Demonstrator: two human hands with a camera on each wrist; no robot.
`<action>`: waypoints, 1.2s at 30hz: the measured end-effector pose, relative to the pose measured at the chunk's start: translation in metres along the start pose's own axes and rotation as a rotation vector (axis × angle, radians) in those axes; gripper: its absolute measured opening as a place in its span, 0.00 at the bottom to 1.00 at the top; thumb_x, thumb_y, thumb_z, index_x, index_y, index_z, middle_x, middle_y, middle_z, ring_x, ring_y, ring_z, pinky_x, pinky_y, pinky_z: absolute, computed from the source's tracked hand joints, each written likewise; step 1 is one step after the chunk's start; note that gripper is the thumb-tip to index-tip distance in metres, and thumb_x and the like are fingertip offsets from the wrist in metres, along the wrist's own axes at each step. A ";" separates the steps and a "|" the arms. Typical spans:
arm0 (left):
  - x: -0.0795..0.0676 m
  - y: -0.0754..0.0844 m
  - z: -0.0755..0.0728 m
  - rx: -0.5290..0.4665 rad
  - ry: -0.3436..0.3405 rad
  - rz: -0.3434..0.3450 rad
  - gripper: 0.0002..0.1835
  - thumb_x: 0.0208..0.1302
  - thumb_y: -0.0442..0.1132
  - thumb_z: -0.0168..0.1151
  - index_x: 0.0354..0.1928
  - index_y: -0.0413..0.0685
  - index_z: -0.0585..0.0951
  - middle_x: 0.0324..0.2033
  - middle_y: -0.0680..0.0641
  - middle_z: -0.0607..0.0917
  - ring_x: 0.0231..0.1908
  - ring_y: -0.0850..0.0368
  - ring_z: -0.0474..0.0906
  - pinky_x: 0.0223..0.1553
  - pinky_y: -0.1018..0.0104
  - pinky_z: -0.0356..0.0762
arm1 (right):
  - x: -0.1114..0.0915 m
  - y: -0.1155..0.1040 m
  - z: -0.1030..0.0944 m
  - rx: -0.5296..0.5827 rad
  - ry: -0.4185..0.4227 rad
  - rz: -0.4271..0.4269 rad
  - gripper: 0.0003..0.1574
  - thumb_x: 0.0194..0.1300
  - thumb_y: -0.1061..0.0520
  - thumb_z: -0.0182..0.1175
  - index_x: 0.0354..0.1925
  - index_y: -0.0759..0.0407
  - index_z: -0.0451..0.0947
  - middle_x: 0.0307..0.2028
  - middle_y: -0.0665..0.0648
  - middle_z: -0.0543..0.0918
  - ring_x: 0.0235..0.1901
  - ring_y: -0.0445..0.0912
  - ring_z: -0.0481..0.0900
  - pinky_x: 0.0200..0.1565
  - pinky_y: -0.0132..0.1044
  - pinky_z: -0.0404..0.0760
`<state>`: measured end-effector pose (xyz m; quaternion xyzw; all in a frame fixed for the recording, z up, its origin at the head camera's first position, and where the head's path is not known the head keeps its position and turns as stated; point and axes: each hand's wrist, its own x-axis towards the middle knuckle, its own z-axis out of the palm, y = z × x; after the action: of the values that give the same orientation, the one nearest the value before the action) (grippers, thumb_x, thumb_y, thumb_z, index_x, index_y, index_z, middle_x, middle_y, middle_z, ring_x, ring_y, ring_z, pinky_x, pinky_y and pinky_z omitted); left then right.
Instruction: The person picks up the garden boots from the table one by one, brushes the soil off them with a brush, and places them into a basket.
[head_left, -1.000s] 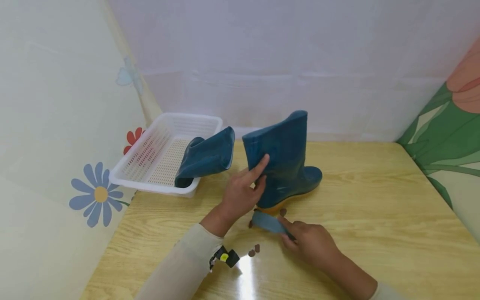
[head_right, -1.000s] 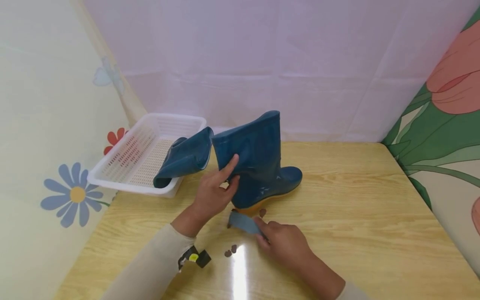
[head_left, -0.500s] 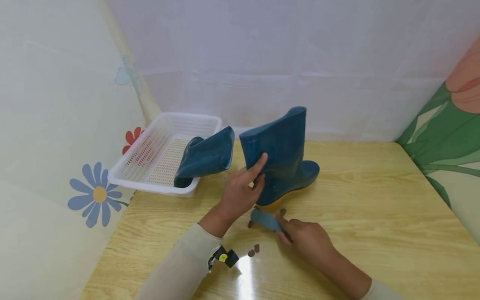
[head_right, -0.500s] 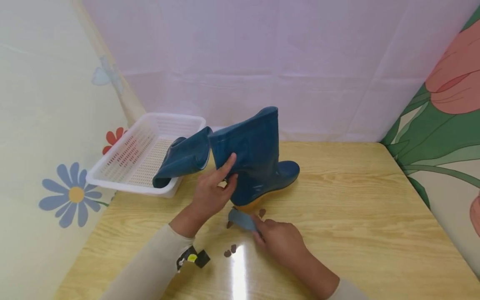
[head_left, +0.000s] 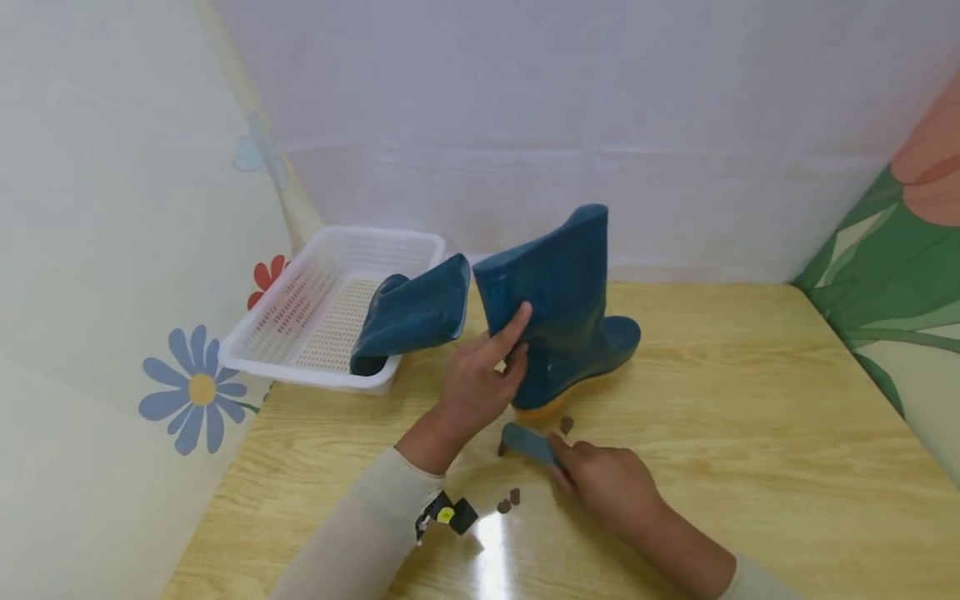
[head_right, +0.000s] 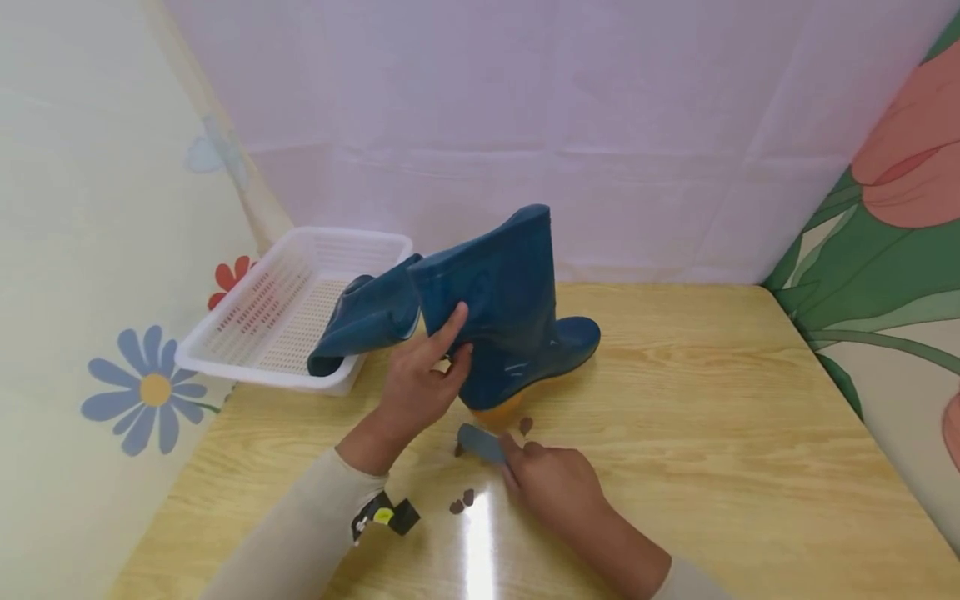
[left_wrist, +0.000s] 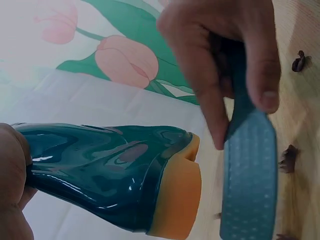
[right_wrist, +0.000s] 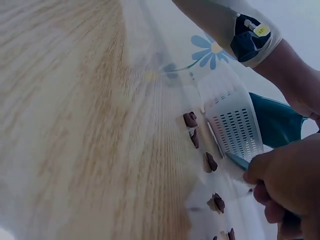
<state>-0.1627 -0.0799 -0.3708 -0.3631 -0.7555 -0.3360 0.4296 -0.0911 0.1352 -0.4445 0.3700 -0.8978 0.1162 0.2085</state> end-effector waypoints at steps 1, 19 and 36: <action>0.001 0.000 0.000 -0.001 0.000 0.003 0.52 0.60 0.22 0.66 0.80 0.68 0.56 0.19 0.48 0.73 0.17 0.58 0.62 0.18 0.63 0.61 | -0.001 -0.001 0.000 0.001 -0.017 0.008 0.28 0.60 0.51 0.74 0.57 0.59 0.84 0.20 0.50 0.76 0.13 0.37 0.67 0.14 0.31 0.62; 0.010 -0.002 -0.008 -0.024 0.011 0.022 0.52 0.60 0.20 0.64 0.80 0.68 0.57 0.18 0.49 0.70 0.17 0.59 0.56 0.19 0.64 0.57 | -0.019 0.021 -0.011 0.091 -0.003 0.148 0.33 0.57 0.51 0.77 0.61 0.56 0.83 0.28 0.51 0.86 0.16 0.31 0.63 0.16 0.27 0.61; 0.035 -0.005 -0.026 0.014 0.041 -0.009 0.47 0.64 0.23 0.63 0.77 0.71 0.59 0.15 0.52 0.63 0.17 0.58 0.52 0.19 0.60 0.53 | -0.042 0.052 -0.016 0.078 0.066 0.225 0.31 0.55 0.54 0.76 0.57 0.59 0.85 0.32 0.55 0.88 0.21 0.34 0.72 0.20 0.31 0.69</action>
<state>-0.1691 -0.0942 -0.3302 -0.3496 -0.7505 -0.3401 0.4460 -0.0967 0.2030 -0.4521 0.2709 -0.9211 0.1858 0.2091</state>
